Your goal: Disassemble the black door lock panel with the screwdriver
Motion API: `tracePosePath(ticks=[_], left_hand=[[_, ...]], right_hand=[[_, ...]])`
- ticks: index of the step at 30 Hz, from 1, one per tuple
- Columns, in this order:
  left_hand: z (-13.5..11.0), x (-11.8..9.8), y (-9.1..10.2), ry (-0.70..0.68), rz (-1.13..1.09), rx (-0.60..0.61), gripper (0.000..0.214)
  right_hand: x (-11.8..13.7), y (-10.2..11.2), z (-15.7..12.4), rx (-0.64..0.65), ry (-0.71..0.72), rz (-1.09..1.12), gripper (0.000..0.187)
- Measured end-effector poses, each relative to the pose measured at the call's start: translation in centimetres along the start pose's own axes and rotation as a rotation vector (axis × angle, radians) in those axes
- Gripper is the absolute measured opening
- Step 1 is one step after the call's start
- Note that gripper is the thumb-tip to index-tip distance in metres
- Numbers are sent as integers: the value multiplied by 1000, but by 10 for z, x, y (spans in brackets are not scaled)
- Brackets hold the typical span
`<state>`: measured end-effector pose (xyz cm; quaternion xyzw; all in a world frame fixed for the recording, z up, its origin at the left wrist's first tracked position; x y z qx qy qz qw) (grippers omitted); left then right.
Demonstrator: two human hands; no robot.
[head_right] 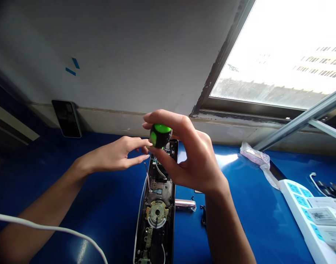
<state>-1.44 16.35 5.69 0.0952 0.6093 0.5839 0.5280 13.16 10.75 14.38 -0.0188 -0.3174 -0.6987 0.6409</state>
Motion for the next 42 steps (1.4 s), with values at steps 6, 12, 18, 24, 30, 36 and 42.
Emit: tracePosePath(ticks=[6,12,18,24,30,36,42], left_hand=[[1,-3,-2,-49,-20,25,24],[1,-1,-1,-13,-60,22,24],[2,1,-5,-3,-105,53,25],[7,3,-12,-26,-85,43,23],[8,5,-14,-28,-96,48,23],[7,5,-12,-13,-83,30,22],[7,3,-11,-17,-86,23,20]], right_hand=[[-1,-2,-2,13,-4,-23,73],[5,-3,-1,-22,71,-89,70],[9,4,2,-52,-18,-63,45],[16,15,1,-146,82,-179,43],[15,10,3,-85,11,-127,45],[18,17,0,-189,60,-180,38],[16,9,2,-107,31,-70,47]])
Point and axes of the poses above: each hand's wrist, its own z-axis towards the middle knuckle, its own y-axis out of the back of the hand, x = y × z, the point moved 8 cm from there along z, towards the middle knuckle, and after that the axes turned 4 degrees about -y, right-handed, at the moved point
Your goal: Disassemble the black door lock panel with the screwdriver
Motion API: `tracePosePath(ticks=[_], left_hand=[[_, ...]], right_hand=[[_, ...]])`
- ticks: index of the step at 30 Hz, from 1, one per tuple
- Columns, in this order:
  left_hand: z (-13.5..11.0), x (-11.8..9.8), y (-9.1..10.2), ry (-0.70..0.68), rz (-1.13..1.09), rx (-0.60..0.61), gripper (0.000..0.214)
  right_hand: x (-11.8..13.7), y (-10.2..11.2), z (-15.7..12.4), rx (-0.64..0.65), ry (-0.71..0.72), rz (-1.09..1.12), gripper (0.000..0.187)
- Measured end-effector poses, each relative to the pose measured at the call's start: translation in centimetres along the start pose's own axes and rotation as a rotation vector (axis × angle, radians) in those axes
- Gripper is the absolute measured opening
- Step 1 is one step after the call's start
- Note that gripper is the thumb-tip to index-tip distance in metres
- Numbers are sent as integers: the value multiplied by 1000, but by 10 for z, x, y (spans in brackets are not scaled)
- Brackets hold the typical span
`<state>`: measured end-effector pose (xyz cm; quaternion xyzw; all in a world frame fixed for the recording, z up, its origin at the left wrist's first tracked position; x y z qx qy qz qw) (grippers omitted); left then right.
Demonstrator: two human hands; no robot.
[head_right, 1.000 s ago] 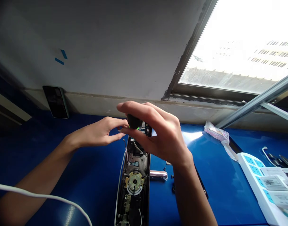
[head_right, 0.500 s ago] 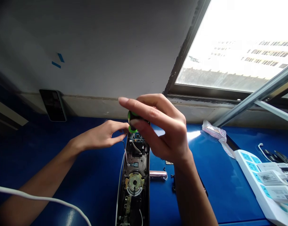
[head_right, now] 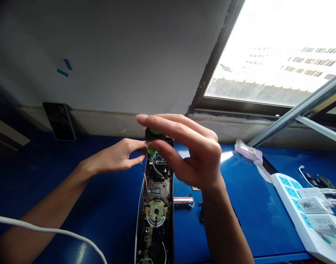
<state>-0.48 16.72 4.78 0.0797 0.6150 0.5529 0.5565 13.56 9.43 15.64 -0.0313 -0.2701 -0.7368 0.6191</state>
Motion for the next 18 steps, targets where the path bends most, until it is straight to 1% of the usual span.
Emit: tracePosePath(ticks=[3,4,6,8,9,10,12,14,15,16,18], left_hand=[[0,0,1,6,3,-1,19],[0,0,0,6,4,0,18],[1,0,0,1,3,-2,19],[1,1,0,4,5,-11,19],[1,1,0,11,8,-19,19],[1,2,0,18,10,-28,19],[1,2,1,29,9,-37,19],[1,2,1,34,4,-37,20],[1,1,1,33,3,-38,20],[1,1,1,32,3,-40,20],[1,1,2,29,6,-46,18]], right_hand=[[3,5,0,-73,61,-36,41],[3,5,0,-71,64,-49,38],[0,1,0,-24,28,-46,38],[-1,-4,0,35,1,-30,45],[-1,-4,0,43,1,-28,46],[0,-4,-1,36,17,-35,46],[2,0,-1,-22,55,-65,43],[2,5,-1,-85,65,-81,39],[1,5,-1,-90,66,-83,38],[1,4,-1,-76,64,-80,37],[-2,-1,-1,-5,28,-65,44]])
Point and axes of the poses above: each hand's wrist, its own z-axis towards the middle knuckle, its own y-axis out of the back of the hand, x = y × z, the point moved 8 cm from there along z, towards the middle knuckle, and after that the axes turned 4 degrees about -y, right-handed, at the moved point
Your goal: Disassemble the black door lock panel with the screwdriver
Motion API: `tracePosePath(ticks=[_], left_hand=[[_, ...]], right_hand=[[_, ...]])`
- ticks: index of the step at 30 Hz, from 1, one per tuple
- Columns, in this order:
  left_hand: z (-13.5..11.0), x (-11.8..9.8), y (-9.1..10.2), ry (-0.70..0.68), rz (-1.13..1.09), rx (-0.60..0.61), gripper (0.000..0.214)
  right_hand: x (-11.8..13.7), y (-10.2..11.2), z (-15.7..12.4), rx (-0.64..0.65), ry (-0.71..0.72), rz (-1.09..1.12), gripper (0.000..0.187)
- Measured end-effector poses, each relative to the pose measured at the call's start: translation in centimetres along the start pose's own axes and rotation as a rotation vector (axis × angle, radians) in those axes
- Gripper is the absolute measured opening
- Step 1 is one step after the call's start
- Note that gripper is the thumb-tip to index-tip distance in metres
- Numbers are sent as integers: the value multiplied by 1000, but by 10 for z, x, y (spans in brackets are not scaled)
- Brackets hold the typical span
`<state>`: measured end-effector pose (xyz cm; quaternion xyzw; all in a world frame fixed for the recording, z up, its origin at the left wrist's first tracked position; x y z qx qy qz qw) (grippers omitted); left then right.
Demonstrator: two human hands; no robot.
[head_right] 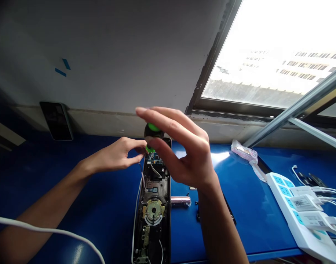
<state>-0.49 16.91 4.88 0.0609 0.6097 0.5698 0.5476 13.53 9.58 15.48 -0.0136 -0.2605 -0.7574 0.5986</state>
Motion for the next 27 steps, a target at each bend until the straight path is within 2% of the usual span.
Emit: tracePosePath(ticks=[3,7,10,13,15,18,20,24,27], left_hand=[[0,1,0,-1,-6,2,17],[-1,1,1,8,6,8,18],[-1,1,1,12,8,6,18],[-2,1,1,17,2,10,18],[-2,1,1,14,-11,9,18],[-2,1,1,7,-33,-1,21],[-2,1,1,7,-34,-1,21],[-2,1,1,13,-1,1,18],[-2,1,1,17,12,-4,16]], right_hand=[[-6,-1,-1,36,-65,10,50],[0,9,0,-50,39,-92,40],[9,6,2,-28,102,-252,36],[15,3,3,5,73,-346,28],[16,0,2,52,23,-322,26],[16,-5,2,140,-33,-268,33],[18,-4,2,142,-25,-306,34],[22,-2,1,107,-2,-435,22],[23,-8,-1,182,-46,-310,34]])
Point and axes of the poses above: each hand's wrist, its own z-axis towards the middle knuckle, its own y-axis out of the back of the hand, x = y × z, the point moved 8 cm from there along z, towards the middle knuckle, and after that the axes turned 4 degrees about -y, right-handed, at the moved point
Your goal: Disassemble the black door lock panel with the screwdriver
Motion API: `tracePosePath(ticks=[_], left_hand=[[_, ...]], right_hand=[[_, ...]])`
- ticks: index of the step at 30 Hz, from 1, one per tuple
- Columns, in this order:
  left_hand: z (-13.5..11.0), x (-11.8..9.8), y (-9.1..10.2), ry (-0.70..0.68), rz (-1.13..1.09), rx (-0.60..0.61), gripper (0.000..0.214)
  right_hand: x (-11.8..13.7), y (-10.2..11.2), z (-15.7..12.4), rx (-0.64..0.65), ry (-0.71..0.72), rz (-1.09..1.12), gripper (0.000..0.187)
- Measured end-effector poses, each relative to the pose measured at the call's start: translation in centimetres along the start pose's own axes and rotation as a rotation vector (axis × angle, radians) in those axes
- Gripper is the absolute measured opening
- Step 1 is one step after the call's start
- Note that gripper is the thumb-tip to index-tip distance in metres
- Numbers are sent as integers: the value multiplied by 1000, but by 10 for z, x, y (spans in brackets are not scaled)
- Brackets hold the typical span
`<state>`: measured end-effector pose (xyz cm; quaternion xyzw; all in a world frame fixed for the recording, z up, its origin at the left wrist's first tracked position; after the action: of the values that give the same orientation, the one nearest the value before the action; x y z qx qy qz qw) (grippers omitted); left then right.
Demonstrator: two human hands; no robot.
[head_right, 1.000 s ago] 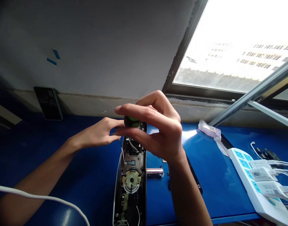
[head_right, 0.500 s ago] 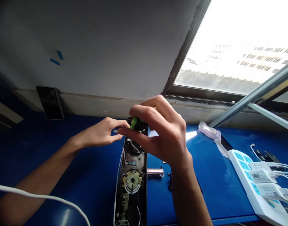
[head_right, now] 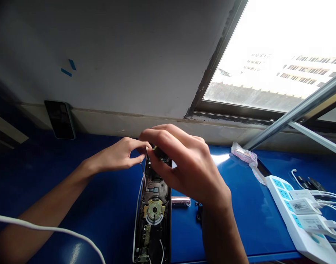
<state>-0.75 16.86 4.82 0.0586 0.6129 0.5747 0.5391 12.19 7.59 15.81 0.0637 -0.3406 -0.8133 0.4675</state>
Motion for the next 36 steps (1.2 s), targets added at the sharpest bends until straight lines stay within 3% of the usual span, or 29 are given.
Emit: tracePosePath(ticks=[2,7,12,17,22,28,32,36], left_hand=[[0,-1,0,0,-3,6,17],[1,-1,0,8,4,8,16],[1,-2,0,10,-6,11,19],[1,-2,1,7,-14,8,19],[1,-2,0,-6,-21,4,19],[1,-2,0,5,-8,11,19],[1,-2,0,11,-15,20,18],[1,-3,0,7,-15,18,18]], right_hand=[[1,-3,-1,36,-22,44,42],[1,8,-1,-90,-21,-93,20],[-1,3,1,32,-45,-24,37],[-2,4,2,-68,-19,-120,21],[-3,-1,2,-37,-28,-29,41],[-6,1,1,-83,-46,-105,19],[-6,0,3,-49,-32,15,38],[-5,1,3,-50,-17,-19,47]])
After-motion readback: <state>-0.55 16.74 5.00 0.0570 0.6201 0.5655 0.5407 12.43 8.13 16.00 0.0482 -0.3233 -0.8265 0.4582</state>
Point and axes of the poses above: each hand's wrist, its own z-axis towards the middle knuckle, its own y-axis out of the back of the hand, x = y × z, the point moved 8 cm from there along z, towards the middle knuckle, and after that the axes turned 4 degrees about -y, right-handed, at the moved point
